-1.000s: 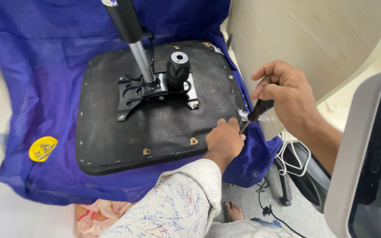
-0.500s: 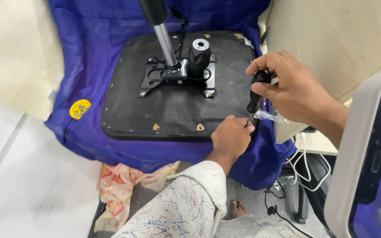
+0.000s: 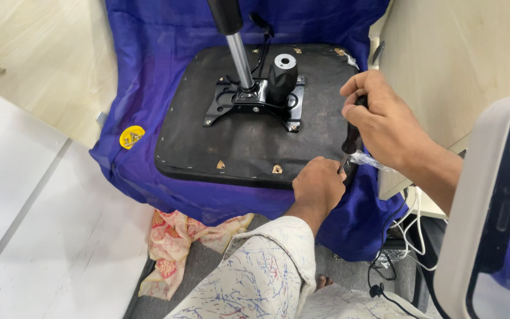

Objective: The person uses a screwdriver to tighten screws on the underside of an office chair base, securing the metal mounting plate to the chair seat. The person works methodically around the base, tightening multiple screws.

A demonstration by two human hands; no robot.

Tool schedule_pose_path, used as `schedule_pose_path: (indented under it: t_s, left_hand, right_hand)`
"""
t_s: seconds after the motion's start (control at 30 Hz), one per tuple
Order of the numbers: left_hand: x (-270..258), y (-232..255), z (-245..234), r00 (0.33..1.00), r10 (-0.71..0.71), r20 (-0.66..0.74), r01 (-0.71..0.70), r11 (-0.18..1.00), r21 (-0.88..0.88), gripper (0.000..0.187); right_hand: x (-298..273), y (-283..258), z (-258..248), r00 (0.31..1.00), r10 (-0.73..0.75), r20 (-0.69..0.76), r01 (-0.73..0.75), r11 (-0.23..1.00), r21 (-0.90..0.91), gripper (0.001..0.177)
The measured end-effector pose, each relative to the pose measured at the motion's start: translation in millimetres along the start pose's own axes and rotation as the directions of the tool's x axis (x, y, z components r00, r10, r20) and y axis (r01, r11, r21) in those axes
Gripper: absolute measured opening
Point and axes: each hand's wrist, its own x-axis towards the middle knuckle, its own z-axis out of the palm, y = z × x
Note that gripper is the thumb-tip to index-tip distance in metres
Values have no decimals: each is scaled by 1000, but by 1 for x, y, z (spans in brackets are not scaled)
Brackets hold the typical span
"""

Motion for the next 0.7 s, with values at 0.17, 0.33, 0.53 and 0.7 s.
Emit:
schedule_pose_path:
  t_s: [0.17, 0.33, 0.53, 0.7]
  left_hand:
    - [3, -4, 1, 999, -7, 38, 7, 1000, -5, 21]
    - [3, -15, 0, 993, 116, -11, -117, 993, -36, 20]
    - [19, -16, -13, 981, 151, 119, -151, 988, -5, 22]
    - [26, -19, -19, 966, 173, 193, -174, 985, -12, 22]
  right_hand:
    - [-7, -8, -2, 995, 28, -95, -48, 977, -209, 19]
    - [-18, -15, 1, 980, -63, -189, 23, 979, -203, 23]
    - [-21, -28, 7, 960, 102, -261, -157, 968, -196, 21]
    - [-24, -28, 12, 942, -32, -333, -56, 966, -252, 17]
